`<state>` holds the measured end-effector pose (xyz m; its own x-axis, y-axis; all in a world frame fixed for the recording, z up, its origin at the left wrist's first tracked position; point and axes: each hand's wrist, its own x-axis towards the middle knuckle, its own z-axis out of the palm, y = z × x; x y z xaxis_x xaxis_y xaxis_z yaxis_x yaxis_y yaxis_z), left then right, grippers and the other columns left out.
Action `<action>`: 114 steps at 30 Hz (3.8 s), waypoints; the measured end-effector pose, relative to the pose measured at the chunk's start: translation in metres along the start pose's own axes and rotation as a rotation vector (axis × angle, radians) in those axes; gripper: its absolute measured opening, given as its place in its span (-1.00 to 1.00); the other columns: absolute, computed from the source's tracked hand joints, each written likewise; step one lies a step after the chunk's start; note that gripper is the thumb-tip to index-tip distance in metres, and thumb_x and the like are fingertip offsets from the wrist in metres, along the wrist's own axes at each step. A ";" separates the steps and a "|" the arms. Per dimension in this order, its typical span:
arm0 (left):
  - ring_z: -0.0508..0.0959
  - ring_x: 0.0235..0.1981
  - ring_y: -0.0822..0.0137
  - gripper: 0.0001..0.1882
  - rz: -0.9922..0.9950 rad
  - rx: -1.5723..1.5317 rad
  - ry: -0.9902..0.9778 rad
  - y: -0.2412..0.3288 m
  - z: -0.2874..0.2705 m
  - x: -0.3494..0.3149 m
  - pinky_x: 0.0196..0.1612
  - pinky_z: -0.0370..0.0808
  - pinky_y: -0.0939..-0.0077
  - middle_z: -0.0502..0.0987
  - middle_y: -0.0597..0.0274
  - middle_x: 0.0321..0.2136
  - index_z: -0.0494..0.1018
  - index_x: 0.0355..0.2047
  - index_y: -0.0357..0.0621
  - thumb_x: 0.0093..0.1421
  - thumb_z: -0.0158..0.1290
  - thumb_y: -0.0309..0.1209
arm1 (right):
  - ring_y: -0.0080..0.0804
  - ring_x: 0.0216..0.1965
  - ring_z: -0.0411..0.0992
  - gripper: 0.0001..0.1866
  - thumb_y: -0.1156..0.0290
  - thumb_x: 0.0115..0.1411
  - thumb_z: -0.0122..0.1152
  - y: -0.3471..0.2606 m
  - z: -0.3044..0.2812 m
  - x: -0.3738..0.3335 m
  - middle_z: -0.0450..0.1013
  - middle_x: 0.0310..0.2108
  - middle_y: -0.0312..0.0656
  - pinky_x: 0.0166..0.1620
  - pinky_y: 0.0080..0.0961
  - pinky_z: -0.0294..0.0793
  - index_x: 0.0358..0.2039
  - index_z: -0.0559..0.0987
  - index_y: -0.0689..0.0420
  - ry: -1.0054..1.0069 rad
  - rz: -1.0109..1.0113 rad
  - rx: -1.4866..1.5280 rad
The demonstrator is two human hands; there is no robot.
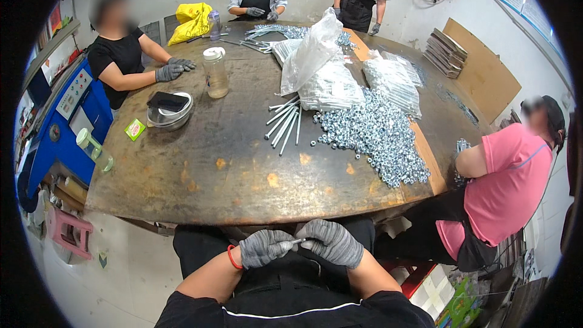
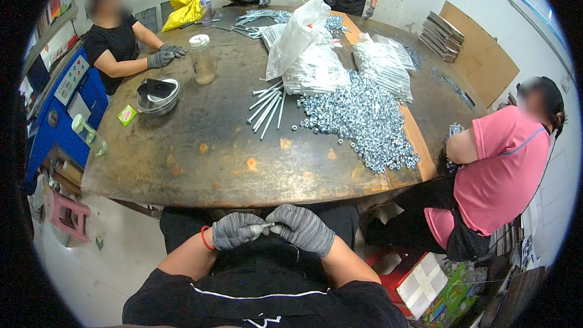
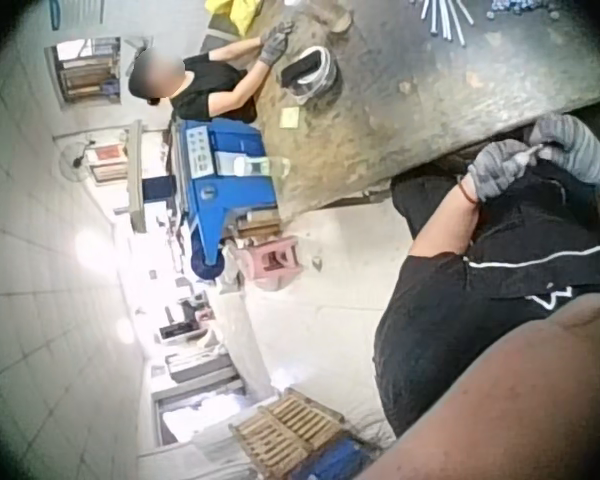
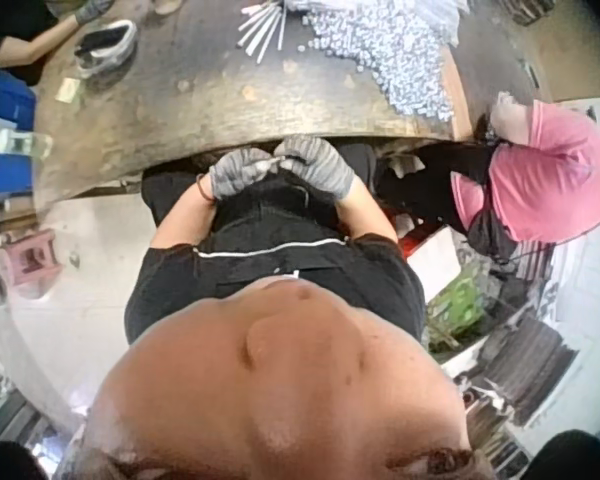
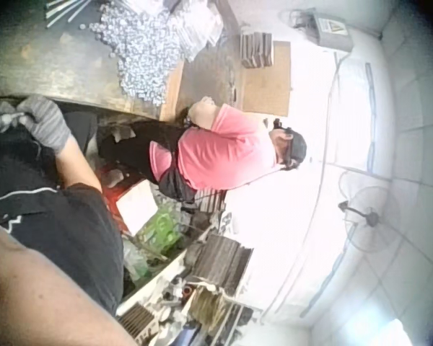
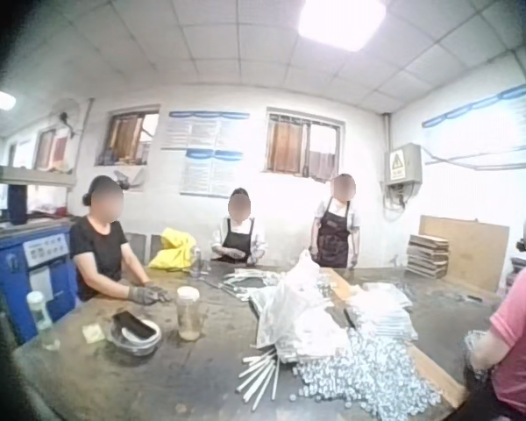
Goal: The person repeatedly picks up metal rods and small nuts from a table, threads the nuts onto the rods by hand, and places the assembled pieces back on the table. Other workers are visible in the background performing similar tasks.
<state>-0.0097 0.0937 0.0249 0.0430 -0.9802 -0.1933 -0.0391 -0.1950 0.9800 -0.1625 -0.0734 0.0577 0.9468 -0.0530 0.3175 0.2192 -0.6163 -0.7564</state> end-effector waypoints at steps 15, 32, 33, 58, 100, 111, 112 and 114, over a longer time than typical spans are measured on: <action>0.51 -0.23 0.04 -0.64 0.181 1.072 0.468 0.002 0.031 0.014 -0.18 0.45 0.28 0.47 -0.05 -0.22 0.33 -0.05 -0.25 0.11 -0.10 -0.48 | -0.31 0.11 0.23 -0.19 -0.19 0.23 -0.21 0.018 0.072 0.010 0.21 0.15 -0.07 0.20 -0.44 0.08 0.25 0.09 0.23 0.416 0.239 0.870; 0.48 -0.10 0.10 -0.65 -0.114 0.574 0.675 -0.241 -0.007 0.107 -0.04 0.39 0.23 0.50 0.08 -0.10 0.47 -0.11 -0.07 0.20 -0.07 -0.16 | -0.20 -0.34 0.47 -0.79 0.37 0.13 0.16 0.070 0.048 0.010 0.48 -0.38 -0.02 -0.22 -0.39 0.45 -0.29 0.52 0.24 0.364 0.399 -0.228; 0.47 -0.08 0.10 -0.64 -0.130 0.691 0.503 -0.243 -0.006 0.113 -0.01 0.37 0.25 0.49 0.07 -0.09 0.46 -0.10 -0.06 0.20 -0.06 -0.15 | -0.29 -0.35 0.47 -0.79 0.39 0.14 0.14 0.083 0.037 0.013 0.48 -0.40 -0.05 -0.23 -0.43 0.45 -0.24 0.52 0.24 0.424 0.343 -0.307; 0.51 -0.56 0.35 -0.70 -0.283 -0.122 0.487 -0.023 -0.177 0.178 -0.42 0.47 0.52 0.53 0.20 -0.51 0.47 -0.21 -0.20 0.23 -0.13 -0.27 | 0.02 -0.31 0.45 -0.75 0.31 0.13 0.02 0.193 -0.027 0.082 0.49 -0.38 0.05 -0.18 -0.24 0.42 -0.26 0.49 0.19 0.591 0.542 -0.206; 0.50 -0.14 0.12 -0.72 0.228 0.262 0.179 0.004 0.047 -0.004 -0.04 0.39 0.35 0.52 0.05 -0.20 0.45 -0.11 -0.19 0.23 -0.07 -0.35 | -0.14 -0.32 0.42 -0.60 0.10 0.29 -0.16 0.025 0.067 -0.022 0.43 -0.39 -0.05 -0.22 -0.33 0.39 -0.35 0.50 0.17 0.501 0.293 0.331; 0.52 -0.19 0.35 -0.68 0.195 0.071 0.218 -0.038 0.003 -0.009 -0.09 0.43 0.51 0.54 0.07 -0.22 0.41 -0.02 -0.24 0.24 -0.06 -0.40 | -0.05 -0.02 0.35 -0.72 0.38 0.15 0.13 0.001 0.067 -0.019 0.33 -0.02 0.02 0.11 -0.24 0.28 -0.13 0.50 0.20 0.330 0.291 0.241; 0.52 -0.18 0.32 -0.68 0.238 0.087 0.156 -0.034 0.011 -0.004 -0.06 0.41 0.50 0.54 0.05 -0.21 0.41 -0.03 -0.25 0.23 -0.05 -0.41 | -0.08 -0.11 0.42 -0.76 0.45 0.12 0.16 0.014 0.064 -0.025 0.43 -0.15 -0.01 0.06 -0.29 0.34 -0.18 0.51 0.20 0.244 0.290 0.072; 0.52 -0.17 0.24 -0.71 0.216 0.081 0.151 -0.052 0.014 0.005 -0.05 0.40 0.46 0.55 0.02 -0.22 0.44 -0.09 -0.26 0.22 -0.03 -0.39 | -0.07 -0.20 0.43 -0.80 0.42 0.10 0.17 0.025 0.063 -0.031 0.47 -0.34 -0.06 -0.02 -0.30 0.38 -0.26 0.53 0.21 0.217 0.320 -0.009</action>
<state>-0.0215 0.0984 -0.0274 0.1729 -0.9843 0.0353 -0.1431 0.0103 0.9897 -0.1717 -0.0371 -0.0071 0.8949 -0.4081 0.1806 -0.0820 -0.5481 -0.8324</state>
